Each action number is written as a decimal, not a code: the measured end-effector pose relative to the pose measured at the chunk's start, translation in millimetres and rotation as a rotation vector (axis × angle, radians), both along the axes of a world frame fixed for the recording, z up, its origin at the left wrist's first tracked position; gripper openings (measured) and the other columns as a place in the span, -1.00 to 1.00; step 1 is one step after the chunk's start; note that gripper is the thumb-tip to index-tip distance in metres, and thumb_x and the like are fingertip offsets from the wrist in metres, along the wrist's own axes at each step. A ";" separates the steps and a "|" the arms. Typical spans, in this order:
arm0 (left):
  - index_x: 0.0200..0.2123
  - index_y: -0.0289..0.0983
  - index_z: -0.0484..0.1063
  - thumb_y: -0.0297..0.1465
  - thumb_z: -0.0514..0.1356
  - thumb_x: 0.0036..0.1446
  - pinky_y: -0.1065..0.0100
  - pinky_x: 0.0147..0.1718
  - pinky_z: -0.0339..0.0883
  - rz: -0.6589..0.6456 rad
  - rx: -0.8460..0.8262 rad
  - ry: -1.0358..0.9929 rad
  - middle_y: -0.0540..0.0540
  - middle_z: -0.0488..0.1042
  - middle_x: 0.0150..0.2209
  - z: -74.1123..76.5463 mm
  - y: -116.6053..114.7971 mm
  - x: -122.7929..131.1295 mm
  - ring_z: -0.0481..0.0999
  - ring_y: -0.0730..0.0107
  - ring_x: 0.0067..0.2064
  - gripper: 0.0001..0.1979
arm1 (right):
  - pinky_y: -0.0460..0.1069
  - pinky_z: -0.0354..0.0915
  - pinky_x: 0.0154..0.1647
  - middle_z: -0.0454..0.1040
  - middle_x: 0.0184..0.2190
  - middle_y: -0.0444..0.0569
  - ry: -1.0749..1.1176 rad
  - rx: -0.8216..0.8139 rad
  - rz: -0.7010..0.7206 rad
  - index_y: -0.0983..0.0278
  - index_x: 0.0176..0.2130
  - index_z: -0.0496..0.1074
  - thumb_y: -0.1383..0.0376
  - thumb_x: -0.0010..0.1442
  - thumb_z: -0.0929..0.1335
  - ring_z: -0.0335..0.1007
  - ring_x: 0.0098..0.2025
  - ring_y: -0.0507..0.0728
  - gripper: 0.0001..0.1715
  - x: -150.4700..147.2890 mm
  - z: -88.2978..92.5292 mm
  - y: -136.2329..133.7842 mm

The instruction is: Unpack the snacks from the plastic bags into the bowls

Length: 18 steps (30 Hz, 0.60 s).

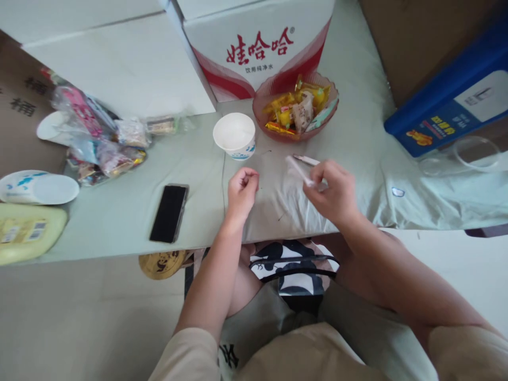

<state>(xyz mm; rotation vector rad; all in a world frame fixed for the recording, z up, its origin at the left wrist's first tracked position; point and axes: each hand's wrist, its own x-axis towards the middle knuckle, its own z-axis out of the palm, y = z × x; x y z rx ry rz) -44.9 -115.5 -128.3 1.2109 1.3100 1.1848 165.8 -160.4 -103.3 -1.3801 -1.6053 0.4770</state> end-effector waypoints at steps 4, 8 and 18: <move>-0.45 -0.22 0.38 -0.47 0.18 0.09 0.43 -0.57 0.02 -0.010 -0.032 0.001 0.15 0.21 -0.66 10.7 -5.8 -7.5 0.18 0.54 -0.60 -0.91 | 0.09 0.25 -0.25 0.33 -0.43 -0.04 -0.178 0.145 0.156 0.18 -0.49 0.18 0.40 0.04 0.36 0.28 -0.34 0.15 -0.75 -25.7 25.6 9.5; -0.46 -0.23 0.38 -0.49 0.17 0.09 0.40 -0.53 0.05 0.003 -0.023 0.017 0.13 0.26 -0.63 19.2 -5.8 -19.5 0.22 0.53 -0.57 -0.89 | 0.13 0.30 -0.09 0.45 -0.28 0.05 -0.487 0.139 0.178 0.22 -0.44 0.32 0.38 0.15 0.37 0.40 -0.13 0.22 -0.84 -67.9 53.8 74.5; -0.39 -0.21 0.39 -0.40 0.19 0.12 0.38 -0.41 0.15 -0.024 -0.052 -0.075 0.13 0.29 -0.58 29.5 -11.4 -45.4 0.30 0.50 -0.49 -0.95 | 0.17 0.41 -0.02 0.60 -0.36 0.05 -1.072 -0.609 0.397 0.38 -0.54 0.48 0.40 0.15 0.45 0.57 -0.19 0.19 -0.75 -161.3 56.4 210.1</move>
